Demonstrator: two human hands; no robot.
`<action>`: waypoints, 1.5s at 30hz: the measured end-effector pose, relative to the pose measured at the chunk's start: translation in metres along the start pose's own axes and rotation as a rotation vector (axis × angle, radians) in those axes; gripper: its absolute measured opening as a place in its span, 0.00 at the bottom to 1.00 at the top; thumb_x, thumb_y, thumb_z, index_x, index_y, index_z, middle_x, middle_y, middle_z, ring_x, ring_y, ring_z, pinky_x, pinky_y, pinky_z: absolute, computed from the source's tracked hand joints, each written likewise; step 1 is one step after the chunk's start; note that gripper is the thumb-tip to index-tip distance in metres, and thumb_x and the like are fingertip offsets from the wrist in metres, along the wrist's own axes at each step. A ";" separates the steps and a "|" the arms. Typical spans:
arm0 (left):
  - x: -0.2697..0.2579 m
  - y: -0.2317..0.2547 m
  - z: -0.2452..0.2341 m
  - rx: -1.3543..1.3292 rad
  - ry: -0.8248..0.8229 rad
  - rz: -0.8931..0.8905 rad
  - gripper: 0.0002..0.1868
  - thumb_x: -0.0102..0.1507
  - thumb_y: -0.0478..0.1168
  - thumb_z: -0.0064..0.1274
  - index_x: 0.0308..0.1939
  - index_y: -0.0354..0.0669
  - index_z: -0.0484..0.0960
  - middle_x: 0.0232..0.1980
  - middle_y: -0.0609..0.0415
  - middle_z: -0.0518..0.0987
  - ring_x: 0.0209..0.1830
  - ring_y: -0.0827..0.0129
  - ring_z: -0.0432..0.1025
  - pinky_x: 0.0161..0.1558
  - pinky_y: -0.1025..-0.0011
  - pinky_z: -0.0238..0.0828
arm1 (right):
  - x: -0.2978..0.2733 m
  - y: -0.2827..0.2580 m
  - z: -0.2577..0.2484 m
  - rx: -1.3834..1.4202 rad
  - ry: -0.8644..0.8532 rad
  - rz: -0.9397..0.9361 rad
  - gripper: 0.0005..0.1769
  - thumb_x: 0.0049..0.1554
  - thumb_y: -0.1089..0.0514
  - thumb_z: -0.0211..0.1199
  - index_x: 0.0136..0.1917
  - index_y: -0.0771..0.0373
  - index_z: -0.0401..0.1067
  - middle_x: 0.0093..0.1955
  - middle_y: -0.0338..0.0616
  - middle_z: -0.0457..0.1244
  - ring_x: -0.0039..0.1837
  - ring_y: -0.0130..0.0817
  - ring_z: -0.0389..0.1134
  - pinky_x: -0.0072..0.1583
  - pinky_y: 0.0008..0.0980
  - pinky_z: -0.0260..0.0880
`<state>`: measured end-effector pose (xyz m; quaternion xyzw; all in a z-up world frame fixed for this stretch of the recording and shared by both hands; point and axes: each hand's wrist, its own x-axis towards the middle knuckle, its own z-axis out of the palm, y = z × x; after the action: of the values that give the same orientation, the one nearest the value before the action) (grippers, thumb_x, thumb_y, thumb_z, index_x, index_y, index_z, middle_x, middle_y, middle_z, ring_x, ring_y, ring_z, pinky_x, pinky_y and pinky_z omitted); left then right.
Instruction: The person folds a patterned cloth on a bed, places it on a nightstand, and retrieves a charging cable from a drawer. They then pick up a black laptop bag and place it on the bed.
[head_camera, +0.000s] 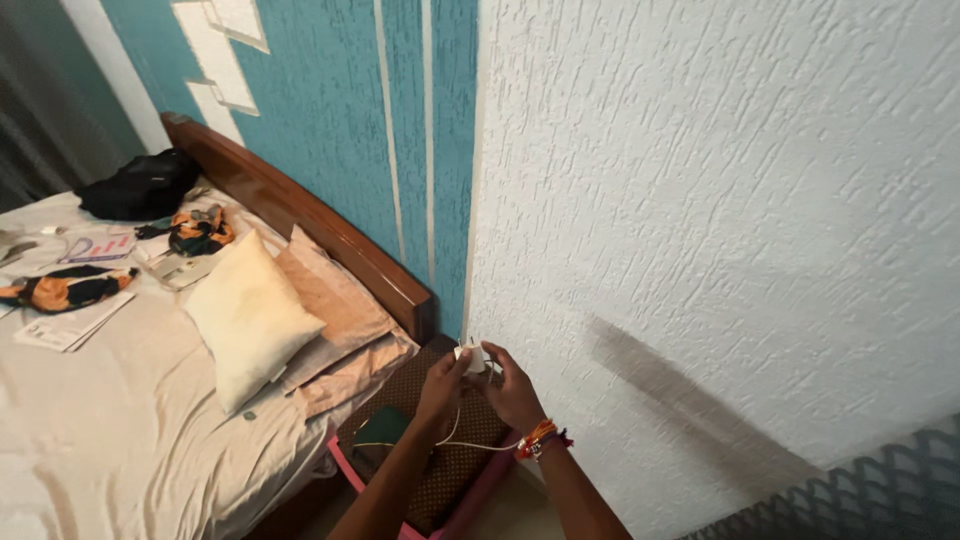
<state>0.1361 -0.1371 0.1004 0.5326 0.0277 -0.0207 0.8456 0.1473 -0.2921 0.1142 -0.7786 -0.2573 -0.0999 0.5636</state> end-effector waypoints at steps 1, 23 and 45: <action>0.000 0.000 -0.001 -0.018 0.010 0.002 0.23 0.68 0.54 0.48 0.51 0.37 0.81 0.41 0.50 0.83 0.37 0.66 0.78 0.42 0.68 0.76 | -0.001 -0.002 -0.001 0.017 -0.024 0.078 0.32 0.55 0.56 0.71 0.69 0.65 0.66 0.62 0.47 0.68 0.62 0.33 0.70 0.59 0.31 0.70; -0.005 0.048 -0.069 0.212 0.077 0.105 0.15 0.67 0.46 0.54 0.50 0.38 0.81 0.41 0.57 0.82 0.36 0.77 0.72 0.39 0.77 0.70 | 0.040 0.021 0.075 0.598 0.125 0.296 0.16 0.59 0.60 0.68 0.57 0.71 0.74 0.50 0.46 0.71 0.50 0.30 0.72 0.53 0.31 0.73; 0.016 0.090 -0.173 0.345 -0.345 0.137 0.17 0.64 0.29 0.54 0.57 0.34 0.79 0.49 0.50 0.86 0.48 0.68 0.81 0.50 0.72 0.79 | 0.045 -0.040 0.168 0.896 0.298 0.582 0.19 0.53 0.44 0.67 0.52 0.57 0.79 0.39 0.38 0.70 0.40 0.26 0.72 0.40 0.27 0.68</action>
<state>0.1532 0.0573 0.1057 0.6583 -0.1573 -0.0585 0.7338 0.1429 -0.1138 0.1092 -0.4791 0.0335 0.0701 0.8743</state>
